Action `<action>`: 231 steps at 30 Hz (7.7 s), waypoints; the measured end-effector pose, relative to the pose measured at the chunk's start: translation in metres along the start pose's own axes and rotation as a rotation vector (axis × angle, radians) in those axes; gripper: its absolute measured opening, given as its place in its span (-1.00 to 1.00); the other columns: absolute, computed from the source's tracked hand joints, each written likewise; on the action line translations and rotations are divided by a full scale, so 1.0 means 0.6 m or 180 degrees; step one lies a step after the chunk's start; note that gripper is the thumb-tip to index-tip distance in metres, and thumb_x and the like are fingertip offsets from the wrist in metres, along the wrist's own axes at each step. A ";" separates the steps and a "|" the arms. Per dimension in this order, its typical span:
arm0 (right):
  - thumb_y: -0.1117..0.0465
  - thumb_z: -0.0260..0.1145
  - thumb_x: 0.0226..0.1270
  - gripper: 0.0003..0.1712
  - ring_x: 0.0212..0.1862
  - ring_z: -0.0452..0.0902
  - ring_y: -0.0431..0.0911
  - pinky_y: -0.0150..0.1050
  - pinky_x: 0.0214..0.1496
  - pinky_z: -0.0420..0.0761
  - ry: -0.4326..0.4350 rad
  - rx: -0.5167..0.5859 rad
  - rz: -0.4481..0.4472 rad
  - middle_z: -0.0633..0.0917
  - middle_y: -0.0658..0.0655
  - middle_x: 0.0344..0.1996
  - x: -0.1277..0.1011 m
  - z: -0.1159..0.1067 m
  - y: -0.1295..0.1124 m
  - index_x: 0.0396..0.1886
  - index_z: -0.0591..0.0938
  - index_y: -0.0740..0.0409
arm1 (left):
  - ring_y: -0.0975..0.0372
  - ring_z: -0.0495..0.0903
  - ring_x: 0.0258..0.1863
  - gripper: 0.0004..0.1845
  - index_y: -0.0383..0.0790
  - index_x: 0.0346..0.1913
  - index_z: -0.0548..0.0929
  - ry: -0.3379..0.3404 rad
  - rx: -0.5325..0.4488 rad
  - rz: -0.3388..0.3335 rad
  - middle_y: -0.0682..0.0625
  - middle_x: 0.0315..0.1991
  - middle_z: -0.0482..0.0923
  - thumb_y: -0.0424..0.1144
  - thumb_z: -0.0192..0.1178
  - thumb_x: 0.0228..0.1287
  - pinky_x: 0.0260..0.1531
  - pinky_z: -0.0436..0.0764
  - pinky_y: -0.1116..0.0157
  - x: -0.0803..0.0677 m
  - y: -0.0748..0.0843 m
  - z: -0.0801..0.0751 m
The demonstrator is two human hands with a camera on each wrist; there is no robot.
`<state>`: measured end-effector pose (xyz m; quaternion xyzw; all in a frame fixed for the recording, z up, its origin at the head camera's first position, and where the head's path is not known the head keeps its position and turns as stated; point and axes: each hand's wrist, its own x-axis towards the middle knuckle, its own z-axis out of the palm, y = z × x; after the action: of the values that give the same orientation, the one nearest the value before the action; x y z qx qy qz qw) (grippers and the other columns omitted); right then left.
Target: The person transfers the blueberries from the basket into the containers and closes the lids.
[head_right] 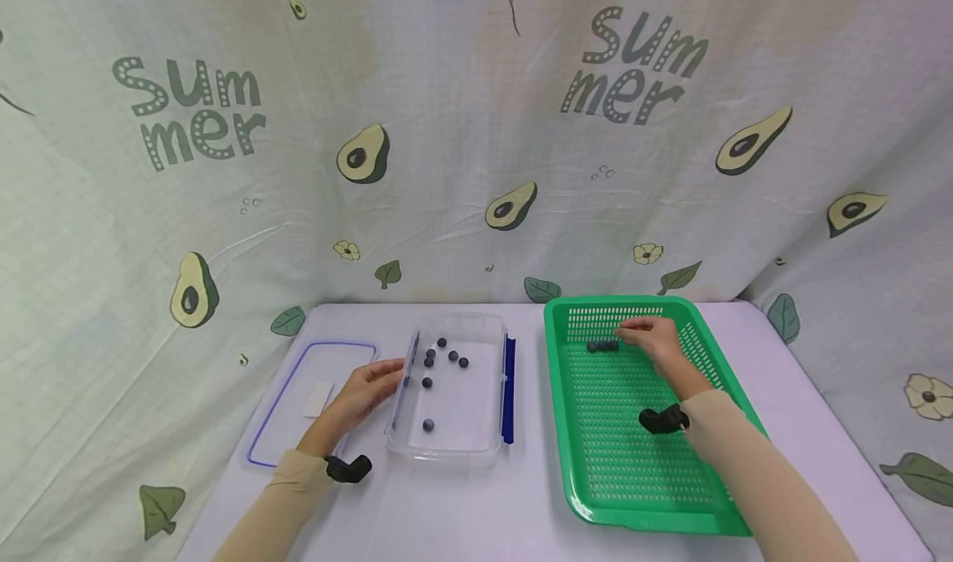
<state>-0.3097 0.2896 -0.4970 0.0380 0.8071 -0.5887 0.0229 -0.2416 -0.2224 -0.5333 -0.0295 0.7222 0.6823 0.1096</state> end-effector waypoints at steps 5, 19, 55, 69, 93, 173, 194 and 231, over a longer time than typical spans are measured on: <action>0.30 0.31 0.42 -0.56 -0.28 0.68 -0.24 -0.07 0.02 0.71 0.0168 -0.0198 0.0056 0.71 -0.07 -0.32 0.005 0.004 0.020 0.12 0.53 0.59 | 0.11 0.55 0.19 -0.52 -0.30 0.26 0.58 -0.0013 -0.0023 0.0012 -0.15 0.22 0.55 -0.22 0.34 0.33 0.19 0.55 0.30 -0.004 0.003 0.001; 0.33 0.39 0.31 -0.64 -0.41 0.64 -0.24 -0.28 -0.32 0.74 0.0454 -0.0528 0.0009 0.75 0.29 -0.25 0.013 0.029 0.054 -0.03 0.63 0.56 | 0.14 0.57 0.16 -0.50 -0.33 0.27 0.56 -0.0020 -0.0029 0.0024 -0.17 0.21 0.55 -0.22 0.35 0.32 0.17 0.56 0.31 0.000 0.000 0.000; 0.32 0.39 0.27 -0.73 -0.43 0.59 -0.20 -0.36 -0.43 0.65 0.0589 -0.0803 0.0022 0.76 0.17 -0.40 0.000 0.028 0.060 -0.16 0.70 0.50 | 0.15 0.57 0.15 -0.48 -0.36 0.29 0.53 -0.0023 -0.0033 0.0034 -0.18 0.22 0.54 -0.22 0.34 0.33 0.18 0.55 0.31 -0.003 0.001 0.000; 0.25 0.37 0.34 -0.65 -0.39 0.70 -0.11 -0.21 -0.22 0.74 0.0425 -0.0534 0.0002 0.71 -0.08 -0.46 -0.005 0.011 0.017 -0.05 0.66 0.49 | 0.15 0.58 0.14 -0.49 -0.36 0.27 0.54 -0.0041 -0.0022 0.0038 -0.21 0.22 0.53 -0.21 0.34 0.33 0.19 0.55 0.31 0.000 -0.002 -0.003; 0.14 0.37 0.40 -0.51 -0.08 0.67 -0.07 -0.02 0.17 0.63 -0.0228 -0.0131 -0.0213 0.56 0.26 0.07 -0.012 0.062 -0.125 0.11 0.57 0.46 | 0.12 0.55 0.18 -0.48 -0.33 0.27 0.55 -0.0072 -0.0022 0.0021 -0.18 0.23 0.53 -0.20 0.35 0.32 0.21 0.53 0.29 0.001 -0.002 -0.003; 0.40 0.41 0.18 -0.92 -0.33 0.66 -0.04 0.12 0.08 0.65 -0.0926 -0.0243 -0.0265 0.72 0.13 -0.37 0.015 0.447 -0.195 -0.31 0.73 0.28 | 0.17 0.58 0.13 -0.49 -0.36 0.27 0.55 0.0003 -0.0035 0.0037 -0.18 0.19 0.56 -0.21 0.35 0.32 0.16 0.58 0.31 0.006 0.001 -0.003; 0.31 0.43 0.23 -0.85 -0.16 0.71 0.13 -0.02 0.13 0.63 -0.0822 -0.0281 -0.0184 0.75 0.17 -0.26 0.021 0.435 -0.198 -0.21 0.74 0.26 | 0.18 0.59 0.10 -0.52 -0.40 0.24 0.56 0.0003 -0.0096 0.0073 -0.23 0.19 0.55 -0.25 0.34 0.33 0.17 0.58 0.30 0.006 0.000 -0.001; 0.32 0.43 0.29 -0.76 -0.18 0.68 -0.11 -0.17 0.03 0.69 -0.0985 0.0634 -0.0648 0.76 0.11 -0.22 0.042 0.177 -0.181 -0.08 0.70 0.33 | 0.10 0.55 0.19 -0.48 -0.33 0.27 0.56 0.0016 -0.0034 0.0051 -0.20 0.24 0.52 -0.19 0.36 0.31 0.16 0.57 0.31 0.002 -0.009 -0.001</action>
<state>-0.3455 0.1566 -0.4285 -0.1326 0.7315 -0.6637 0.0830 -0.2420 -0.2234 -0.5389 -0.0260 0.7191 0.6869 0.1022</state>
